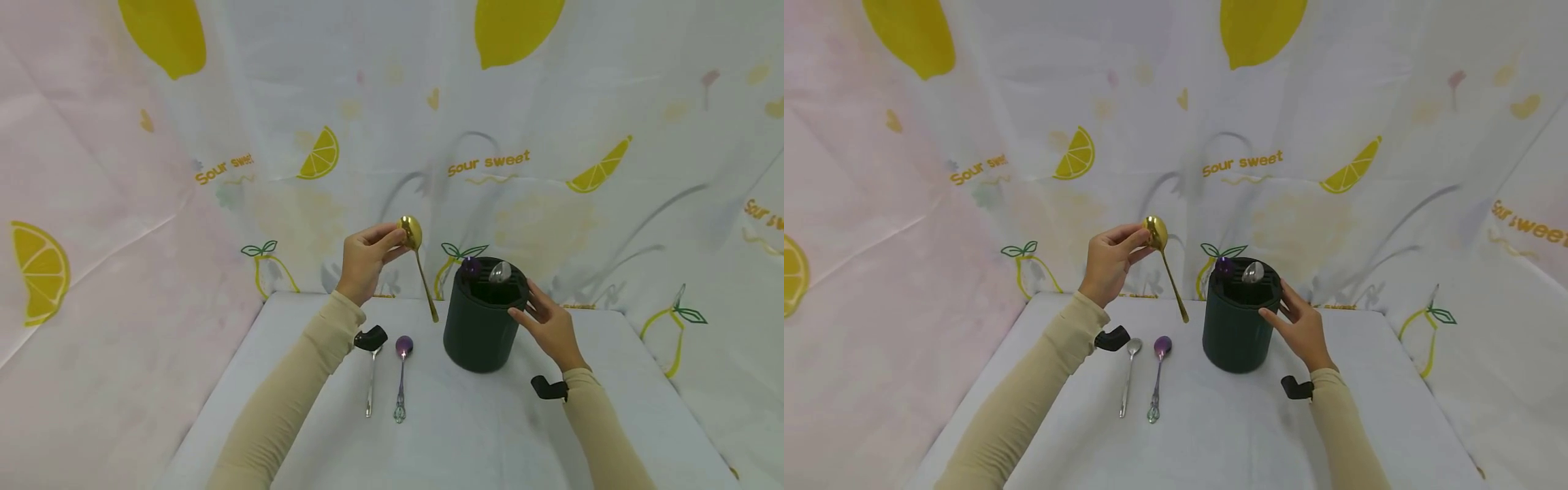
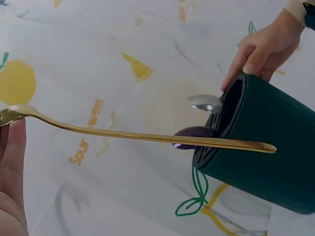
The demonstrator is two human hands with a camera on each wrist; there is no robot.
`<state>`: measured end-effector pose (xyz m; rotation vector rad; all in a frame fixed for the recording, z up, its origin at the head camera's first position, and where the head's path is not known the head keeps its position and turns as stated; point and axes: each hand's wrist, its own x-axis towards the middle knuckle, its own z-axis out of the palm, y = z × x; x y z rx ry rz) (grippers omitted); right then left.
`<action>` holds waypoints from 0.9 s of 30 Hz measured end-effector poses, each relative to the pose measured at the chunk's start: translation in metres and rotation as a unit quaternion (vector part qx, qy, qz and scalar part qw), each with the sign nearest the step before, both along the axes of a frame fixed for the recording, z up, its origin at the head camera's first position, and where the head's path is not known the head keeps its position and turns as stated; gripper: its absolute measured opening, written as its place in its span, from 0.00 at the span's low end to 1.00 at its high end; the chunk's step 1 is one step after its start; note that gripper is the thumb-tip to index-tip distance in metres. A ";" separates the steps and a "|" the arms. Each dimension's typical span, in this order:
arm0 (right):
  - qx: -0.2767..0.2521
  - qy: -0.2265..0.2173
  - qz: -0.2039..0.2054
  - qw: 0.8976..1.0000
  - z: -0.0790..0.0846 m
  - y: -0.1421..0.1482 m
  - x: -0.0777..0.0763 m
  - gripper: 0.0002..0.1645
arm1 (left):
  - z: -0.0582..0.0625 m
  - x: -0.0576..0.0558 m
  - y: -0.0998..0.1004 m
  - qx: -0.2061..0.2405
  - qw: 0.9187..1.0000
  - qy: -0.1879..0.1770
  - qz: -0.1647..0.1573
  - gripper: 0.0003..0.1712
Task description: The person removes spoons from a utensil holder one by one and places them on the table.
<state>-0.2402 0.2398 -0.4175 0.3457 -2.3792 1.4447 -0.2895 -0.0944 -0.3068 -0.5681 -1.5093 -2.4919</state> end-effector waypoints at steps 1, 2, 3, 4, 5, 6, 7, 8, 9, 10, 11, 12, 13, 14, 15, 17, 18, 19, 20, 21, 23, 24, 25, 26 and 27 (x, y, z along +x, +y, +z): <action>0.000 0.000 0.001 1.000 0.000 0.000 0.000 0.43 | -0.002 -0.001 -0.003 -0.003 1.000 -0.002 0.002 0.11; 0.001 0.000 0.001 1.000 0.000 0.000 0.000 0.43 | -0.003 -0.002 -0.005 -0.007 1.000 -0.004 0.004 0.12; 0.002 -0.001 0.000 1.000 -0.001 0.000 0.000 0.43 | -0.005 -0.004 -0.008 -0.014 1.000 -0.005 0.005 0.12; 0.003 -0.002 -0.001 1.000 -0.001 0.000 0.000 0.43 | -0.007 -0.005 -0.010 -0.020 1.000 -0.007 0.007 0.13; 0.004 -0.002 -0.002 1.000 -0.001 0.001 0.000 0.43 | -0.010 -0.007 -0.013 -0.027 1.000 -0.010 0.009 0.14; 0.006 -0.003 -0.003 1.000 -0.001 0.001 0.000 0.44 | -0.012 -0.009 -0.015 -0.035 0.999 -0.013 0.010 0.15; 0.007 -0.005 -0.004 1.000 -0.001 0.001 0.000 0.44 | -0.015 -0.010 -0.018 -0.043 0.999 -0.018 0.010 0.15; 0.008 -0.006 -0.004 1.000 -0.001 0.001 0.000 0.44 | -0.018 -0.011 -0.021 -0.051 0.998 -0.024 0.012 0.16; 0.008 -0.007 -0.003 1.000 -0.002 0.001 0.000 0.44 | -0.021 -0.012 -0.024 -0.059 0.998 -0.032 0.014 0.16; 0.008 -0.008 -0.002 1.000 -0.002 0.001 0.000 0.44 | -0.025 -0.013 -0.027 -0.064 0.997 -0.039 0.016 0.17; 0.008 -0.007 -0.001 1.000 -0.002 0.001 0.000 0.44 | -0.028 -0.014 -0.030 -0.071 0.996 -0.045 0.017 0.17; 0.008 -0.008 0.000 1.000 -0.002 0.001 0.000 0.44 | -0.031 -0.014 -0.033 -0.076 0.996 -0.052 0.018 0.17; 0.006 -0.007 0.000 1.000 -0.002 0.001 0.000 0.44 | -0.035 -0.015 -0.036 -0.080 0.995 -0.058 0.020 0.17; 0.006 -0.007 0.001 1.000 -0.002 0.001 0.000 0.44 | -0.038 -0.015 -0.039 -0.083 0.994 -0.062 0.022 0.18; 0.004 -0.006 0.002 1.000 -0.002 0.001 0.000 0.43 | -0.040 -0.016 -0.042 -0.083 0.994 -0.065 0.024 0.18; 0.002 -0.003 0.002 1.000 -0.001 0.002 0.000 0.43 | -0.045 -0.018 -0.047 -0.083 0.994 -0.070 0.026 0.18; 0.001 -0.003 0.002 1.000 -0.001 0.002 -0.001 0.44 | -0.047 -0.018 -0.050 -0.082 0.994 -0.073 0.028 0.18; 0.001 -0.003 0.002 1.000 -0.001 0.002 -0.001 0.44 | -0.050 -0.019 -0.052 -0.082 0.993 -0.075 0.029 0.18; 0.002 -0.003 0.001 1.000 -0.001 0.002 -0.001 0.44 | -0.052 -0.020 -0.055 -0.080 0.993 -0.077 0.030 0.18; 0.003 -0.003 0.001 1.000 0.000 0.002 -0.001 0.44 | -0.054 -0.022 -0.057 -0.079 0.993 -0.080 0.032 0.18; 0.007 -0.004 -0.001 1.000 0.000 0.001 -0.001 0.44 | -0.058 -0.023 -0.063 -0.081 0.992 -0.087 0.035 0.18; 0.008 -0.005 -0.002 1.000 0.000 0.001 -0.001 0.44 | -0.060 -0.024 -0.065 -0.081 0.992 -0.095 0.036 0.19; 0.010 -0.004 -0.003 1.000 0.000 0.001 -0.002 0.44 | -0.062 -0.024 -0.068 -0.081 0.991 -0.103 0.039 0.18; 0.009 -0.004 -0.003 1.000 -0.001 0.001 -0.002 0.44 | -0.064 -0.024 -0.071 -0.082 0.989 -0.112 0.042 0.18; 0.009 -0.003 -0.003 1.000 -0.001 0.000 -0.002 0.44 | -0.066 -0.025 -0.075 -0.083 0.988 -0.122 0.044 0.18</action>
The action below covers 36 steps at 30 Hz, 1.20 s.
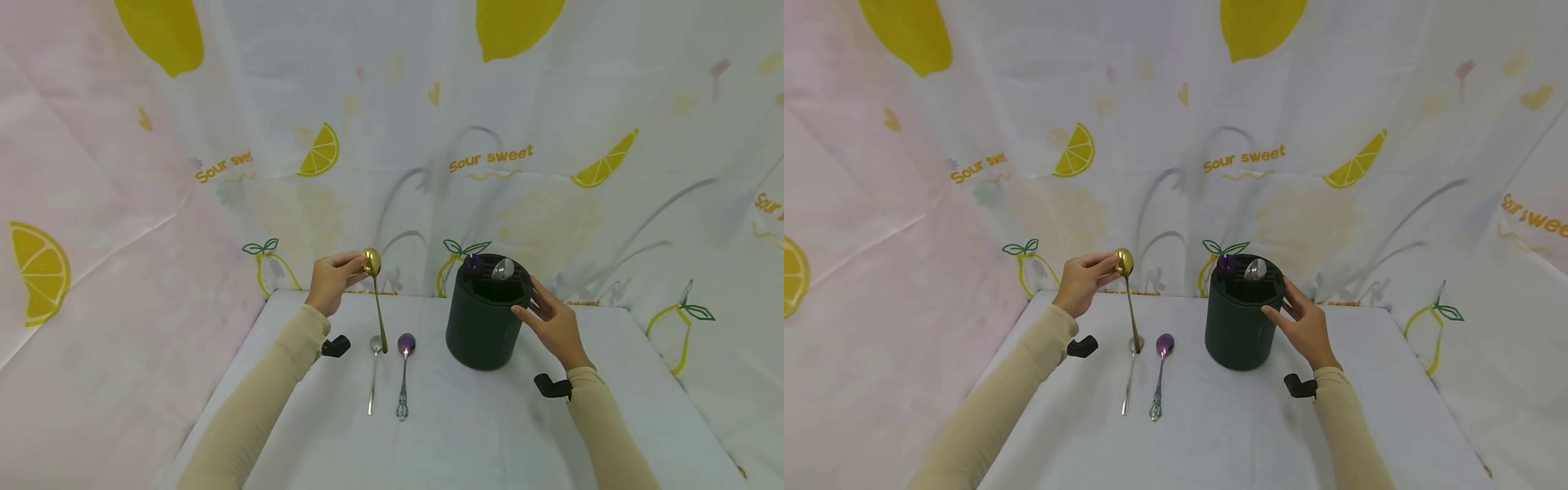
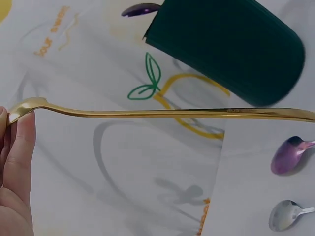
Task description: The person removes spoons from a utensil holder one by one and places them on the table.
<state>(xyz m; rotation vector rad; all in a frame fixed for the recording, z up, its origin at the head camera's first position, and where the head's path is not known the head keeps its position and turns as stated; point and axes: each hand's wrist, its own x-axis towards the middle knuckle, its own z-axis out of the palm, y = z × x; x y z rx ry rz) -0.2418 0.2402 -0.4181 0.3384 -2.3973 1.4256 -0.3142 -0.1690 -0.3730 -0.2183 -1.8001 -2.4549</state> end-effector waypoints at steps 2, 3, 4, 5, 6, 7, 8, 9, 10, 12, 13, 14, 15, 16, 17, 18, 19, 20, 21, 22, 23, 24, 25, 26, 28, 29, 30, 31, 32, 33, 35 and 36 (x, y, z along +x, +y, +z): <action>-0.003 0.001 0.001 1.000 0.001 0.000 0.000 0.44 | -0.004 0.000 -0.007 -0.003 1.000 -0.024 0.006 0.18; -0.004 0.002 0.001 1.000 0.001 0.000 0.001 0.44 | -0.006 0.000 -0.010 -0.005 0.999 -0.035 0.009 0.19; -0.006 0.003 0.001 1.000 0.001 0.000 0.001 0.44 | -0.008 -0.001 -0.013 -0.006 0.999 -0.045 0.011 0.18; -0.007 0.004 0.002 1.000 0.001 -0.001 0.001 0.43 | -0.010 -0.001 -0.017 -0.007 0.998 -0.053 0.013 0.18; -0.008 0.004 0.003 1.000 0.001 -0.001 0.001 0.43 | -0.013 -0.002 -0.020 -0.005 0.998 -0.062 0.012 0.18; -0.009 0.005 0.003 1.000 0.001 0.000 0.001 0.43 | -0.016 -0.002 -0.024 -0.001 0.997 -0.071 0.015 0.17; -0.009 0.006 0.003 1.000 0.001 0.000 0.000 0.43 | -0.019 -0.003 -0.027 0.004 0.997 -0.078 0.017 0.16; -0.010 0.007 0.004 1.000 0.000 0.000 0.000 0.43 | -0.022 -0.004 -0.030 0.010 0.996 -0.085 0.019 0.15; -0.011 0.007 0.005 1.000 0.000 0.000 0.000 0.43 | -0.025 -0.004 -0.032 0.014 0.996 -0.091 0.021 0.14; -0.011 0.008 0.006 1.000 0.000 0.000 0.000 0.43 | -0.031 -0.005 -0.037 0.017 0.995 -0.100 0.022 0.13; -0.010 0.008 0.006 1.000 0.001 0.000 0.000 0.43 | -0.034 -0.005 -0.040 0.018 0.994 -0.104 0.024 0.14; -0.010 0.009 0.006 1.000 0.001 0.000 0.000 0.43 | -0.036 -0.005 -0.041 0.018 0.994 -0.108 0.025 0.14; -0.010 0.009 0.005 1.000 0.001 0.000 0.000 0.43 | -0.039 -0.004 -0.043 0.015 0.993 -0.112 0.026 0.15; -0.010 0.009 0.005 1.000 0.001 0.000 0.000 0.43 | -0.041 -0.004 -0.045 0.012 0.993 -0.115 0.025 0.16; -0.010 0.010 0.005 1.000 0.001 0.000 0.000 0.43 | -0.044 -0.004 -0.047 0.011 0.992 -0.120 0.025 0.17; -0.010 0.009 0.004 1.000 0.002 0.000 0.000 0.43 | -0.047 -0.005 -0.049 0.009 0.992 -0.125 0.023 0.17; -0.010 0.009 0.004 1.000 0.002 0.000 0.000 0.43 | -0.050 -0.005 -0.051 0.010 0.991 -0.130 0.023 0.17; -0.010 0.009 0.004 1.000 0.002 0.000 0.000 0.43 | -0.054 -0.005 -0.053 0.011 0.990 -0.136 0.025 0.16; -0.011 0.009 0.004 1.000 0.001 0.000 0.000 0.43 | -0.057 -0.005 -0.055 0.012 0.990 -0.141 0.023 0.16; -0.011 0.009 0.004 1.000 0.001 0.000 0.000 0.43 | -0.060 -0.006 -0.056 0.012 0.989 -0.145 0.019 0.15; -0.011 0.008 0.004 1.000 0.001 0.000 0.000 0.43 | -0.063 -0.006 -0.058 0.013 0.988 -0.150 0.018 0.15; -0.011 0.008 0.004 1.000 0.001 0.000 0.000 0.43 | -0.067 -0.006 -0.059 0.014 0.988 -0.154 0.017 0.14; -0.010 0.008 0.004 1.000 0.001 0.000 0.000 0.43 | -0.071 -0.006 -0.060 0.014 0.987 -0.156 0.017 0.14; -0.011 0.008 0.004 1.000 0.000 0.001 0.000 0.43 | -0.074 -0.006 -0.061 0.010 0.987 -0.158 0.015 0.14; -0.008 0.008 0.002 1.000 0.000 0.001 -0.001 0.43 | -0.082 -0.007 -0.063 -0.002 0.987 -0.162 0.014 0.14; -0.009 0.009 0.001 1.000 0.000 0.001 -0.001 0.43 | -0.086 -0.007 -0.064 -0.006 0.986 -0.167 0.017 0.14; -0.011 0.009 0.002 1.000 0.000 0.001 -0.001 0.43 | -0.090 -0.007 -0.065 -0.012 0.985 -0.170 0.018 0.14; -0.013 0.009 0.003 1.000 0.000 0.000 -0.001 0.43 | -0.094 -0.007 -0.066 -0.018 0.984 -0.175 0.019 0.14; -0.015 0.009 0.004 1.000 -0.001 0.001 -0.001 0.43 | -0.098 -0.006 -0.067 -0.023 0.983 -0.180 0.021 0.14; -0.017 0.009 0.005 1.000 -0.001 0.001 -0.001 0.43 | -0.102 -0.006 -0.067 -0.027 0.982 -0.185 0.024 0.14; -0.020 0.009 0.007 1.000 -0.001 0.001 -0.001 0.43 | -0.110 -0.005 -0.067 -0.028 0.980 -0.194 0.029 0.13; -0.020 0.009 0.007 1.000 -0.002 0.001 -0.001 0.43 | -0.113 -0.005 -0.067 -0.029 0.979 -0.198 0.032 0.13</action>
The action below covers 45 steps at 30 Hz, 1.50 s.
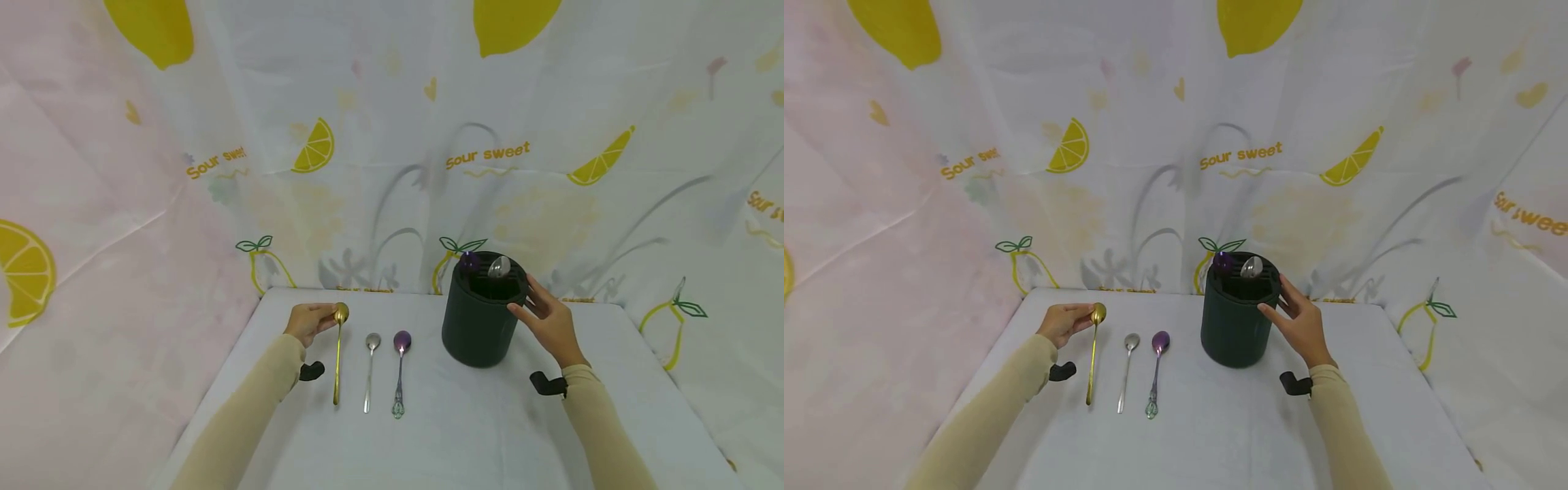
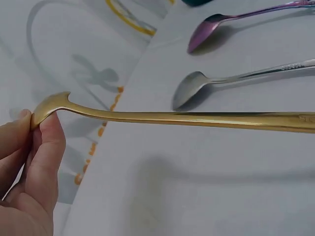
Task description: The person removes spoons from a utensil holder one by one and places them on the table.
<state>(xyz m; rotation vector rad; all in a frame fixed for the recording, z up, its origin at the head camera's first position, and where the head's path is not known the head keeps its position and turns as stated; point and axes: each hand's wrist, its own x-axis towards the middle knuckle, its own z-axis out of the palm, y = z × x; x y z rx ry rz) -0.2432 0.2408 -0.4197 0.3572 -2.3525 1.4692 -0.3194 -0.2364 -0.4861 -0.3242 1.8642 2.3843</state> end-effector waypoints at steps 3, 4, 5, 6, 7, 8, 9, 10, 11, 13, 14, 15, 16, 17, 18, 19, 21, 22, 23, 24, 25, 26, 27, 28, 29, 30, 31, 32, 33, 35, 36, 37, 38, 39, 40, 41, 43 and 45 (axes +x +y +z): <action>0.004 0.001 -0.003 1.000 0.000 0.000 0.000 0.43 | -0.009 0.000 0.000 -0.009 1.000 -0.005 0.010 0.14; 0.003 0.003 -0.004 1.000 0.000 0.000 0.000 0.43 | -0.011 -0.001 0.000 -0.013 1.000 -0.008 0.015 0.13; 0.001 0.004 -0.004 1.000 0.000 0.000 0.000 0.43 | -0.013 -0.001 0.000 -0.018 1.000 -0.010 0.018 0.13; -0.001 0.006 -0.005 1.000 0.000 0.000 0.000 0.43 | -0.015 -0.002 0.000 -0.022 0.999 -0.014 0.021 0.13; -0.003 0.007 -0.005 1.000 0.000 0.000 0.000 0.43 | -0.017 -0.002 -0.001 -0.027 0.999 -0.017 0.023 0.12; -0.003 0.009 -0.005 1.000 0.000 0.000 0.000 0.42 | -0.018 -0.002 -0.001 -0.030 0.999 -0.019 0.023 0.12; -0.006 0.011 -0.006 1.000 0.000 0.000 0.000 0.42 | -0.020 -0.002 -0.001 -0.032 0.999 -0.022 0.022 0.12; -0.007 0.012 -0.005 1.000 -0.001 -0.001 0.000 0.42 | -0.022 -0.001 -0.002 -0.035 0.999 -0.026 0.023 0.12; -0.006 0.013 -0.005 1.000 -0.001 -0.001 0.000 0.42 | -0.023 -0.001 -0.002 -0.034 0.999 -0.030 0.025 0.12; -0.002 0.015 -0.005 1.000 -0.002 -0.001 0.000 0.42 | -0.027 0.000 -0.003 -0.034 0.998 -0.037 0.030 0.12; 0.000 0.015 -0.005 1.000 -0.002 -0.001 0.000 0.43 | -0.028 0.001 -0.003 -0.034 0.998 -0.040 0.030 0.13; 0.000 0.015 -0.005 1.000 -0.002 -0.001 0.000 0.43 | -0.030 0.002 -0.004 -0.032 0.998 -0.043 0.032 0.13; 0.001 0.015 -0.005 1.000 -0.003 -0.001 0.000 0.43 | -0.031 0.002 -0.004 -0.030 0.998 -0.047 0.033 0.13; 0.002 0.015 -0.007 1.000 -0.003 -0.001 0.000 0.43 | -0.032 0.003 -0.004 -0.028 0.998 -0.048 0.031 0.13; 0.003 0.015 -0.006 1.000 -0.003 -0.001 0.000 0.43 | -0.033 0.003 -0.004 -0.027 0.998 -0.048 0.027 0.13; 0.002 0.015 -0.006 1.000 -0.003 -0.001 0.000 0.43 | -0.034 0.004 -0.004 -0.025 0.998 -0.049 0.026 0.13; 0.000 0.013 -0.006 1.000 -0.003 -0.001 0.000 0.42 | -0.035 0.005 -0.005 -0.023 0.998 -0.048 0.021 0.13; -0.001 0.013 -0.006 1.000 -0.003 -0.001 0.000 0.42 | -0.035 0.005 -0.005 -0.024 0.998 -0.049 0.021 0.13; -0.002 0.012 -0.006 1.000 -0.002 -0.001 -0.001 0.42 | -0.035 0.005 -0.005 -0.026 0.998 -0.050 0.020 0.14; -0.002 0.012 -0.006 1.000 -0.002 -0.001 -0.001 0.42 | -0.036 0.005 -0.005 -0.028 0.998 -0.052 0.021 0.14; -0.004 0.011 -0.005 1.000 -0.002 -0.001 -0.001 0.42 | -0.037 0.005 -0.005 -0.028 0.998 -0.055 0.023 0.14; -0.004 0.011 -0.006 1.000 -0.001 -0.002 -0.002 0.42 | -0.039 0.004 -0.006 -0.031 0.998 -0.056 0.020 0.14; -0.005 0.011 -0.006 1.000 -0.001 -0.002 -0.002 0.42 | -0.040 0.004 -0.006 -0.033 0.998 -0.057 0.019 0.14; -0.005 0.011 -0.006 1.000 -0.002 -0.002 -0.002 0.42 | -0.043 0.003 -0.006 -0.033 0.998 -0.058 0.020 0.14; -0.006 0.011 -0.006 1.000 -0.002 -0.002 -0.002 0.42 | -0.045 0.002 -0.006 -0.033 0.998 -0.059 0.018 0.14; -0.006 0.012 -0.007 1.000 -0.002 -0.002 -0.002 0.42 | -0.048 0.000 -0.007 -0.032 0.998 -0.058 0.017 0.14; -0.010 0.012 -0.006 1.000 -0.002 -0.002 -0.002 0.42 | -0.051 0.000 -0.007 -0.031 0.998 -0.058 0.016 0.14; -0.012 0.012 -0.005 1.000 -0.003 -0.002 -0.002 0.42 | -0.053 -0.001 -0.007 -0.029 0.998 -0.058 0.013 0.14; -0.015 0.012 -0.004 1.000 -0.003 -0.002 -0.002 0.42 | -0.056 -0.002 -0.006 -0.028 0.998 -0.058 0.015 0.14; -0.017 0.012 -0.002 1.000 -0.002 -0.003 -0.002 0.42 | -0.059 -0.004 -0.006 -0.029 0.997 -0.063 0.016 0.14; -0.018 0.012 -0.001 1.000 -0.002 -0.003 -0.002 0.42 | -0.060 -0.005 -0.006 -0.031 0.997 -0.064 0.015 0.14; -0.020 0.011 0.000 1.000 -0.001 -0.004 -0.002 0.42 | -0.060 -0.005 -0.006 -0.034 0.997 -0.066 0.013 0.14; -0.020 0.010 0.000 1.000 -0.001 -0.004 -0.002 0.41 | -0.061 -0.006 -0.005 -0.039 0.997 -0.067 0.011 0.15; -0.019 0.009 -0.002 1.000 -0.001 -0.004 -0.002 0.41 | -0.061 -0.006 -0.005 -0.044 0.997 -0.068 0.011 0.15; -0.019 0.008 -0.003 1.000 0.000 -0.004 -0.002 0.41 | -0.061 -0.006 -0.005 -0.049 0.996 -0.068 0.006 0.15; -0.018 0.007 -0.004 1.000 0.000 -0.004 -0.002 0.41 | -0.061 -0.007 -0.005 -0.052 0.996 -0.066 0.001 0.16; -0.018 0.006 -0.007 1.000 0.000 -0.005 -0.001 0.42 | -0.062 -0.007 -0.005 -0.055 0.996 -0.068 0.000 0.16; -0.018 0.006 -0.009 1.000 0.000 -0.005 -0.001 0.42 | -0.062 -0.008 -0.005 -0.058 0.996 -0.067 0.000 0.15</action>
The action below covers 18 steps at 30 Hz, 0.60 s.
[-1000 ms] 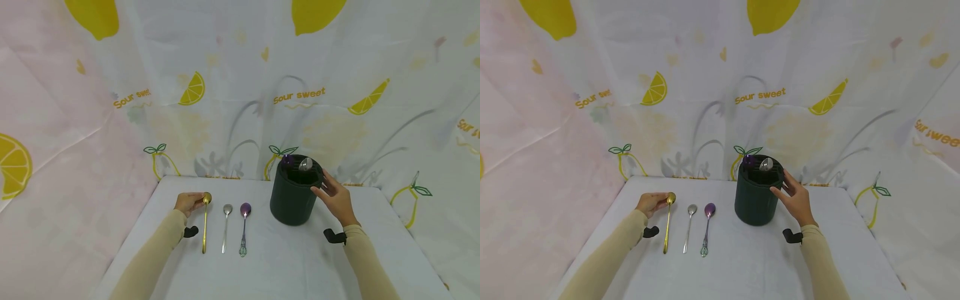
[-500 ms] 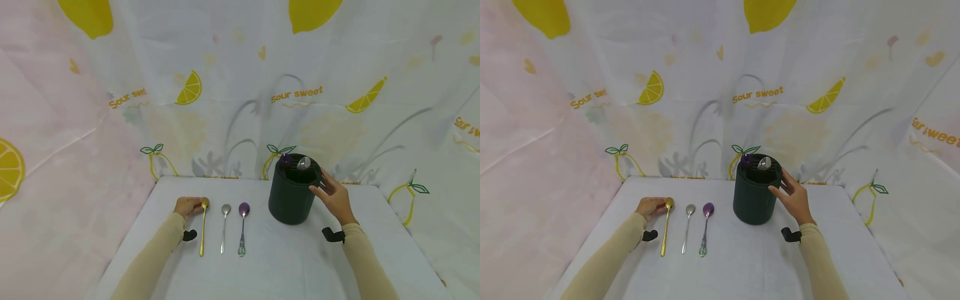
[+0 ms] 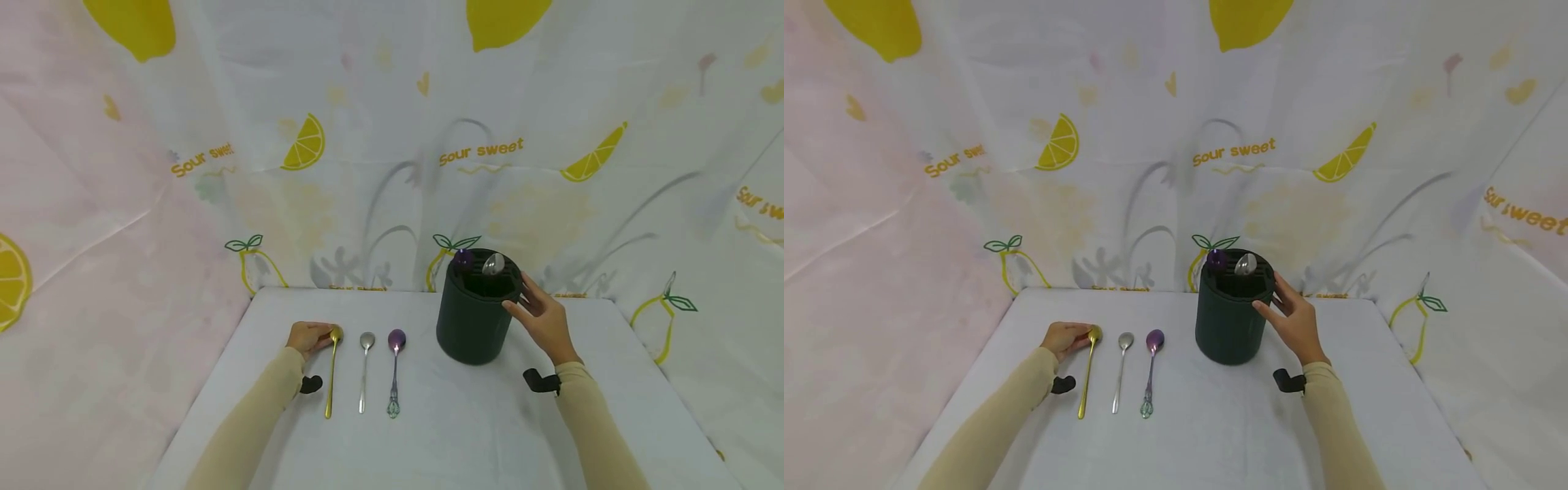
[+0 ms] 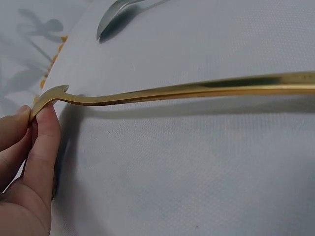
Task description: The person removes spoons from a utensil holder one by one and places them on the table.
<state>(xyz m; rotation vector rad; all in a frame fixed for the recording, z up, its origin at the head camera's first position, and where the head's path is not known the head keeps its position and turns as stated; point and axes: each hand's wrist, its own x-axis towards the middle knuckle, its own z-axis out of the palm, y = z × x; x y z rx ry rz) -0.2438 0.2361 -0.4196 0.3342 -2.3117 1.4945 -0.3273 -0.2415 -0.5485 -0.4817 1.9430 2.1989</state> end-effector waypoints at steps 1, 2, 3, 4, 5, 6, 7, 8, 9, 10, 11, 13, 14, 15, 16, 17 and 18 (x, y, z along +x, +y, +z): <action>0.001 0.002 0.000 1.000 0.000 0.000 0.000 0.42 | 0.001 0.000 0.000 -0.004 1.000 0.003 0.000 0.15; 0.002 0.004 0.001 1.000 0.001 0.001 0.000 0.42 | 0.002 0.000 0.001 -0.007 1.000 0.003 0.003 0.14; 0.002 0.005 0.001 1.000 0.001 0.001 0.000 0.42 | 0.003 0.000 0.001 -0.014 1.000 0.004 0.006 0.14; 0.001 0.006 0.001 1.000 0.001 0.001 0.000 0.42 | 0.004 0.001 0.002 -0.026 1.000 0.011 0.001 0.14; 0.001 0.007 0.001 1.000 0.001 0.001 0.000 0.42 | 0.005 0.002 0.002 -0.046 0.999 0.015 -0.003 0.14; 0.002 0.007 0.001 1.000 0.001 0.001 0.000 0.42 | 0.006 0.003 0.003 -0.066 0.998 0.018 -0.006 0.13; 0.002 0.007 0.002 1.000 0.001 0.002 0.000 0.42 | 0.007 0.004 0.003 -0.087 0.996 0.022 -0.010 0.13; 0.001 0.007 0.002 1.000 0.001 0.002 0.000 0.42 | 0.007 0.004 0.003 -0.107 0.994 0.025 -0.012 0.13; 0.000 0.006 0.003 1.000 0.000 0.002 0.000 0.42 | 0.007 0.005 0.003 -0.132 0.991 0.031 -0.016 0.13; -0.001 0.006 0.003 1.000 0.000 0.002 0.000 0.42 | 0.007 0.006 0.002 -0.159 0.986 0.037 -0.017 0.13; 0.000 0.007 0.004 1.000 0.000 0.001 0.000 0.42 | 0.005 0.006 0.002 -0.184 0.982 0.041 -0.014 0.13; -0.001 0.006 0.005 1.000 0.000 0.001 0.000 0.42 | 0.003 0.008 0.000 -0.232 0.971 0.053 -0.005 0.12; -0.001 0.007 0.005 1.000 0.000 0.001 0.000 0.42 | 0.002 0.009 0.000 -0.255 0.965 0.059 0.001 0.12; -0.002 0.007 0.004 1.000 0.000 0.001 0.000 0.42 | 0.001 0.010 0.000 -0.281 0.958 0.064 0.005 0.12; -0.001 0.007 0.004 1.000 -0.001 0.001 0.001 0.42 | 0.000 0.011 0.000 -0.302 0.951 0.068 0.010 0.11; -0.001 0.008 0.005 1.000 -0.001 0.002 0.001 0.42 | -0.001 0.011 0.000 -0.317 0.946 0.073 0.013 0.11; 0.000 0.009 0.005 1.000 -0.002 0.002 0.000 0.42 | -0.002 0.012 0.000 -0.329 0.941 0.075 0.017 0.11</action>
